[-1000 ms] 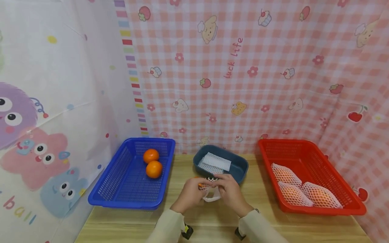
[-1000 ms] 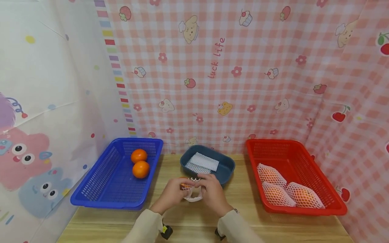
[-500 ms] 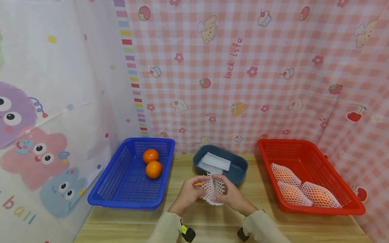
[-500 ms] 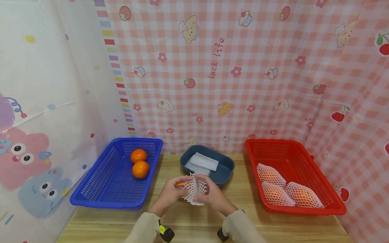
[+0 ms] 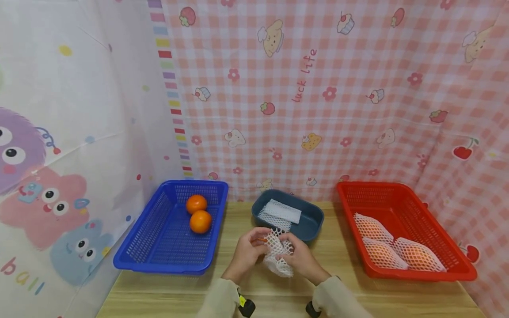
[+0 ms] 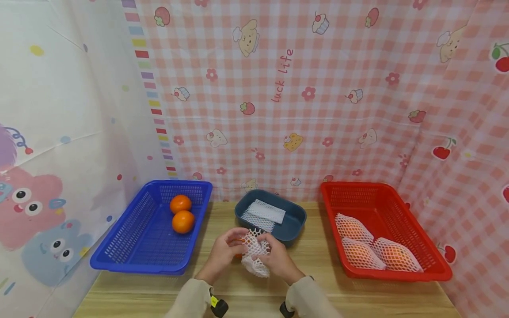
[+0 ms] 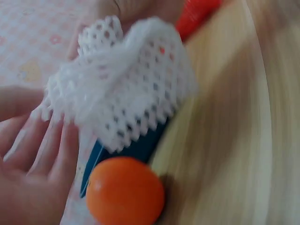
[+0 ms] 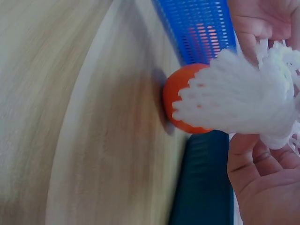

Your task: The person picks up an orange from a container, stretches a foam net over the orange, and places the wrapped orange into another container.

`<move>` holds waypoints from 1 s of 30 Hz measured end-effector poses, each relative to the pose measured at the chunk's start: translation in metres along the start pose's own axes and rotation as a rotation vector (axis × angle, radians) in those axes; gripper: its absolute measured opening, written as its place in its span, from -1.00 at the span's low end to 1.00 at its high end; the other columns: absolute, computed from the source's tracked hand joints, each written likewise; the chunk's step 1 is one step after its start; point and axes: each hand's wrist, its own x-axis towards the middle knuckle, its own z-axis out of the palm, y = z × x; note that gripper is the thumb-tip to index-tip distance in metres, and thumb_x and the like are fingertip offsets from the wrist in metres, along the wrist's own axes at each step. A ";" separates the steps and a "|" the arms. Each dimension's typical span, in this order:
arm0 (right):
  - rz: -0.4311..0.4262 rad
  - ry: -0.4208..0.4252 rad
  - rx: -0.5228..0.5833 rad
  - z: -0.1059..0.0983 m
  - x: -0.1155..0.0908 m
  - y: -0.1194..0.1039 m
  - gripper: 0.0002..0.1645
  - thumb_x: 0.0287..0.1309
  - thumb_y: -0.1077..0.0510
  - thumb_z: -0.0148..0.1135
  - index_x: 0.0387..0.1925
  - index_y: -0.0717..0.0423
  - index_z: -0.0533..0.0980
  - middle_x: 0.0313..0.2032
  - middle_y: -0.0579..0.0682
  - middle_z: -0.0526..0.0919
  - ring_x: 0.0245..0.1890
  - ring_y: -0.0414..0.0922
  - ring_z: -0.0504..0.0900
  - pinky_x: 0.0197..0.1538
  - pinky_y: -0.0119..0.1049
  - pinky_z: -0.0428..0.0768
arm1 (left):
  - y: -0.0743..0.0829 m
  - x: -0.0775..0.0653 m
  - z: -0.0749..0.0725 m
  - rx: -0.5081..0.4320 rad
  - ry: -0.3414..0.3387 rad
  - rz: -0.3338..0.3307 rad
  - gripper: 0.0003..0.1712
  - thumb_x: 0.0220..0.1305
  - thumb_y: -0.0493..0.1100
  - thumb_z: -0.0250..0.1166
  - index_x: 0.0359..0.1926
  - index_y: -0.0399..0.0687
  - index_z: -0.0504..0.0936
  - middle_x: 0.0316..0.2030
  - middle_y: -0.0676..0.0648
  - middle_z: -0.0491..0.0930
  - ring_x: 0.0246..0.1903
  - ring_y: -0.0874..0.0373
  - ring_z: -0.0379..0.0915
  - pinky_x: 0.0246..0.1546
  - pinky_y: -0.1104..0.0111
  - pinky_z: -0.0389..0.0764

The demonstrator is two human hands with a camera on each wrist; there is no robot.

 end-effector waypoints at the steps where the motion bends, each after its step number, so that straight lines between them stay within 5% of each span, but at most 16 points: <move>1: 0.008 0.010 -0.017 0.000 0.000 0.001 -0.50 -0.12 0.35 0.50 -0.08 0.14 0.53 -0.06 0.04 0.60 -0.07 -0.07 0.50 -0.11 -0.29 0.50 | -0.001 0.002 -0.001 0.059 0.040 0.013 -0.59 0.06 -0.50 0.32 0.00 -0.32 0.60 -0.11 -0.29 0.62 -0.17 -0.08 0.55 -0.19 0.31 0.58; 6: 0.055 0.018 -0.082 -0.001 -0.003 0.008 -0.49 -0.12 0.29 0.53 -0.07 0.10 0.52 -0.07 0.02 0.61 -0.18 -0.08 0.51 -0.17 -0.27 0.50 | -0.011 0.012 -0.011 0.375 0.265 0.052 -0.60 0.01 -0.43 0.40 -0.06 -0.15 0.66 -0.08 -0.20 0.59 -0.08 -0.17 0.45 -0.05 0.01 0.49; 8: 0.074 0.015 -0.092 -0.001 -0.004 0.011 -0.48 -0.12 0.28 0.53 -0.07 0.08 0.52 -0.07 0.02 0.60 -0.21 -0.09 0.50 -0.19 -0.28 0.49 | -0.015 0.014 -0.014 0.463 0.288 0.033 -0.53 -0.02 -0.39 0.43 0.00 -0.16 0.63 -0.01 -0.21 0.55 -0.01 -0.22 0.39 0.02 -0.07 0.42; 11: 0.091 0.022 -0.095 -0.003 -0.007 0.014 -0.48 -0.12 0.28 0.53 -0.08 0.06 0.52 -0.07 0.01 0.61 -0.23 -0.08 0.49 -0.18 -0.26 0.49 | -0.022 0.015 -0.017 0.527 0.236 -0.025 -0.41 -0.02 -0.33 0.46 0.12 -0.21 0.56 0.11 -0.29 0.47 0.11 -0.29 0.31 0.14 -0.12 0.31; 17: 0.063 0.042 -0.114 -0.004 -0.008 0.020 -0.47 -0.15 0.28 0.55 -0.09 0.04 0.51 -0.08 -0.01 0.61 -0.17 -0.06 0.53 -0.13 -0.23 0.52 | -0.045 0.015 -0.018 0.540 0.081 -0.133 -0.13 -0.06 -0.25 0.53 0.30 -0.28 0.37 0.17 -0.39 0.39 0.12 -0.31 0.33 0.15 -0.14 0.32; 21: 0.062 0.034 -0.109 -0.004 -0.008 0.023 -0.46 -0.15 0.28 0.54 -0.08 0.06 0.50 -0.07 0.00 0.60 -0.11 -0.04 0.54 -0.07 -0.16 0.53 | -0.058 0.014 -0.018 0.551 0.043 -0.130 -0.02 -0.15 -0.22 0.58 0.33 -0.26 0.33 0.10 -0.38 0.43 0.02 -0.26 0.41 0.07 -0.13 0.40; 30: 0.078 0.030 -0.129 -0.008 -0.007 0.023 -0.45 -0.14 0.30 0.54 -0.06 0.07 0.50 -0.05 0.02 0.60 -0.16 -0.05 0.52 -0.10 -0.18 0.52 | -0.052 0.013 -0.014 0.367 0.223 -0.195 0.09 -0.21 -0.16 0.63 0.37 -0.22 0.26 0.13 -0.31 0.47 -0.01 -0.16 0.46 0.07 -0.04 0.44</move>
